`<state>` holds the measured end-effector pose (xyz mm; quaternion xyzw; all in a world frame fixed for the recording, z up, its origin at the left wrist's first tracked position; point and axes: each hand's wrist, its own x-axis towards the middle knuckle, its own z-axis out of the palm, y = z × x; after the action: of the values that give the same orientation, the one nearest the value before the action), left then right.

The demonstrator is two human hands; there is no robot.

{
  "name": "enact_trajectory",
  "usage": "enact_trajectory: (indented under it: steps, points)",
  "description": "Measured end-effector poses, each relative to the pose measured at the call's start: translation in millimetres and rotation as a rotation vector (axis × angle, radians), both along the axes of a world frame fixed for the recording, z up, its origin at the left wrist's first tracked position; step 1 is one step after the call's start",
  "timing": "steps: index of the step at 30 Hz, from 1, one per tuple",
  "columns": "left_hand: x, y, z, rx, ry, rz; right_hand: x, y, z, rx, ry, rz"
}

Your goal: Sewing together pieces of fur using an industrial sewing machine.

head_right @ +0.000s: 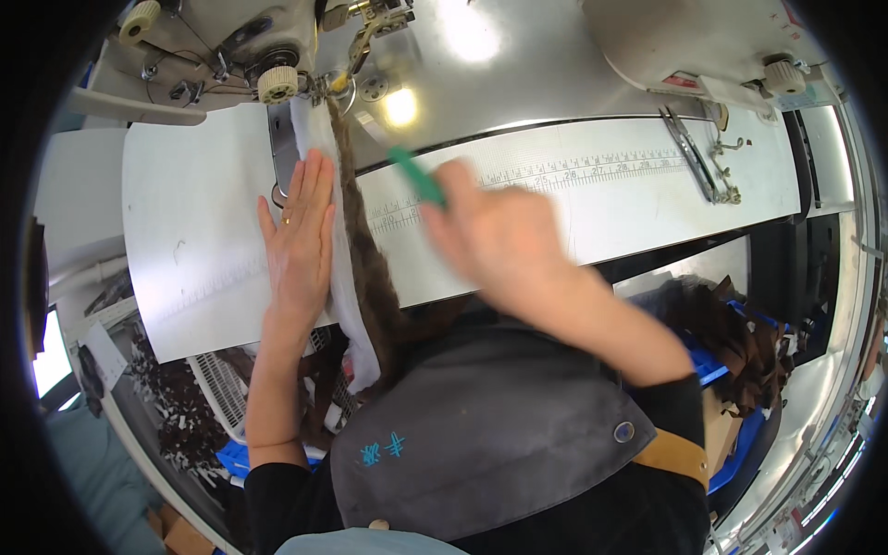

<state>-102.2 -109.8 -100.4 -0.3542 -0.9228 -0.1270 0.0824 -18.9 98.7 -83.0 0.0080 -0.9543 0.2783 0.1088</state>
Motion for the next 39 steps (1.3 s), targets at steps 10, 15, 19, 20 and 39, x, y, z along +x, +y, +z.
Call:
enact_trajectory:
  steps: [10, 15, 19, 20, 39]
  points:
    - [1.9, 0.3, -2.1, -0.014, 0.005, 0.007, -16.6, -50.9, -15.7, 0.001, 0.135, -0.011]
    - [0.7, 0.7, -1.9, 0.005, -0.004, -0.004, -22.7, -47.6, -16.5, 0.022, 0.087, 0.060]
    - [0.3, 0.0, -1.3, -0.013, 0.002, -0.012, -8.8, -37.4, -15.7, 0.033, 0.127, 0.215]
    - [0.9, -0.6, -1.4, -0.015, 0.001, -0.012, -0.4, -30.9, -12.6, 0.031, 0.126, 0.215]
    - [1.2, 0.5, -1.3, 0.013, -0.002, -0.008, -31.1, -37.7, -20.8, 0.040, 0.138, 0.098]
